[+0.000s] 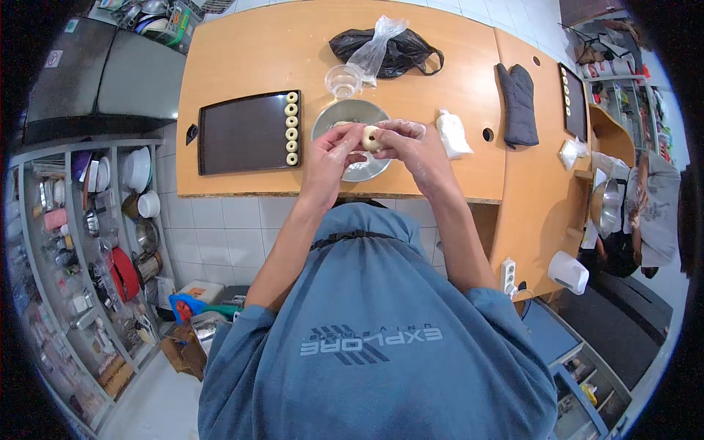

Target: The person forms small pieces of dough by hand, rolling them into spheres and flattening them slightly before placing them onto a baking tray.

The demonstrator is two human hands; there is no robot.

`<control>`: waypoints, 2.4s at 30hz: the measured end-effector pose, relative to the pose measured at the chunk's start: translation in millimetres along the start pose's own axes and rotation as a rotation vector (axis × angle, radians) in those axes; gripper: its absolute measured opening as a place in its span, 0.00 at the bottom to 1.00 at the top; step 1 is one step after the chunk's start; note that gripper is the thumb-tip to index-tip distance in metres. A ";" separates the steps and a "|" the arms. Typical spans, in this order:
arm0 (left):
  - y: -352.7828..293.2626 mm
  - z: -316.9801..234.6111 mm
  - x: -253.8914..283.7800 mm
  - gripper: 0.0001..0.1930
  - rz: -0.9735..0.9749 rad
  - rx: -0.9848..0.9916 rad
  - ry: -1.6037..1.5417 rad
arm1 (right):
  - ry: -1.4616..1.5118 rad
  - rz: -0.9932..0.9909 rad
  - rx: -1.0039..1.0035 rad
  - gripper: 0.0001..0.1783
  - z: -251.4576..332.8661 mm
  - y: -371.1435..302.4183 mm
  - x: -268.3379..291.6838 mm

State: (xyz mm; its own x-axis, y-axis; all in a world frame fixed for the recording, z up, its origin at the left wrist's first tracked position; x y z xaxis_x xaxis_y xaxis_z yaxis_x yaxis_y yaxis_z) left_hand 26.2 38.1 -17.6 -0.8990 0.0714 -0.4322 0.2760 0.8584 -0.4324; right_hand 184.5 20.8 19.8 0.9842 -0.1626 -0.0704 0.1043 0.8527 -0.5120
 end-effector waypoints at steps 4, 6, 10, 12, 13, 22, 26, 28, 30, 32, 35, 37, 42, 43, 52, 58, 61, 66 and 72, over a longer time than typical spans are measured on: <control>-1.2 -2.9 -2.6 0.13 0.021 -0.029 0.009 | 0.035 -0.028 0.030 0.13 -2.4 1.5 1.4; -0.7 -3.0 -2.1 0.13 0.035 -0.043 0.036 | 0.041 -0.015 0.021 0.13 0.9 0.1 0.4; -2.3 -6.0 -4.1 0.13 0.026 -0.005 0.005 | 0.013 0.010 0.004 0.14 -0.1 1.5 1.2; -3.3 -5.6 -5.3 0.13 0.025 0.016 -0.033 | 0.042 -0.001 0.016 0.15 -1.0 2.1 1.6; -3.3 -5.2 -5.7 0.14 0.018 -0.013 0.031 | 0.087 -0.021 0.033 0.15 -0.2 1.4 1.2; -3.9 -7.9 -5.9 0.16 0.005 -0.033 0.046 | 0.049 -0.018 0.030 0.16 -2.9 3.7 3.3; -3.7 -9.4 -7.1 0.16 -0.021 -0.081 -0.005 | 0.106 -0.016 0.036 0.14 -4.9 3.3 2.8; -3.3 -9.2 -5.9 0.16 -0.024 -0.072 0.039 | 0.071 -0.011 0.034 0.15 0.3 0.6 0.3; -2.9 -8.7 -3.5 0.15 -0.029 -0.064 0.083 | 0.035 -0.005 0.031 0.15 3.3 -1.2 -1.1; -1.9 -6.5 -1.2 0.14 -0.025 -0.056 0.167 | -0.039 -0.031 0.043 0.16 3.8 -1.4 -0.1; 0.1 -5.6 -1.4 0.14 -0.008 -0.082 0.173 | 0.009 -0.065 0.042 0.17 0.2 0.3 2.9; -0.2 -6.5 -2.8 0.14 0.010 -0.071 0.135 | 0.031 -0.053 0.044 0.16 1.9 -0.2 1.4; -1.7 -8.9 -7.2 0.14 0.070 -0.069 0.107 | -0.016 -0.026 0.043 0.16 3.6 -0.6 0.6; -0.3 -5.1 -5.3 0.13 0.066 -0.046 0.062 | -0.014 -0.028 0.048 0.16 3.3 0.1 1.1; 3.4 3.8 0.6 0.10 0.035 0.004 -0.053 | 0.032 -0.029 0.069 0.15 5.6 -1.5 1.6; -1.4 -2.8 -7.5 0.07 -0.005 0.023 -0.080 | -0.033 -0.018 0.048 0.15 2.9 -0.6 2.0; -1.4 -0.8 -4.6 0.07 -0.035 0.047 -0.144 | 0.051 -0.032 0.008 0.14 3.4 0.5 2.9; 1.8 3.8 1.8 0.08 0.006 0.052 -0.126 | 0.081 -0.023 0.037 0.12 6.0 0.3 3.1; 1.6 2.6 0.5 0.07 0.027 0.043 -0.065 | -0.043 -0.003 0.053 0.12 1.7 4.6 4.1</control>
State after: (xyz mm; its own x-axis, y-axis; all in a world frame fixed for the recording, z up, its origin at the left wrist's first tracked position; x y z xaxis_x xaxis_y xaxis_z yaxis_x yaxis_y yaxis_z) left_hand 27.1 38.2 -20.6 -0.8675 0.0600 -0.4938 0.3155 0.8338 -0.4530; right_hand 189.3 24.9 18.7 0.9890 -0.1445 -0.0319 0.1131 0.8776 -0.4659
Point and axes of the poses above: each hand's wrist, its own y-axis towards the middle knuckle, its own x-axis out of the back of the hand, z = x × y, the point moved 5 cm from there along y, towards the middle knuckle, and after that the axes turned 5 degrees about -z, right-handed, at the moved point
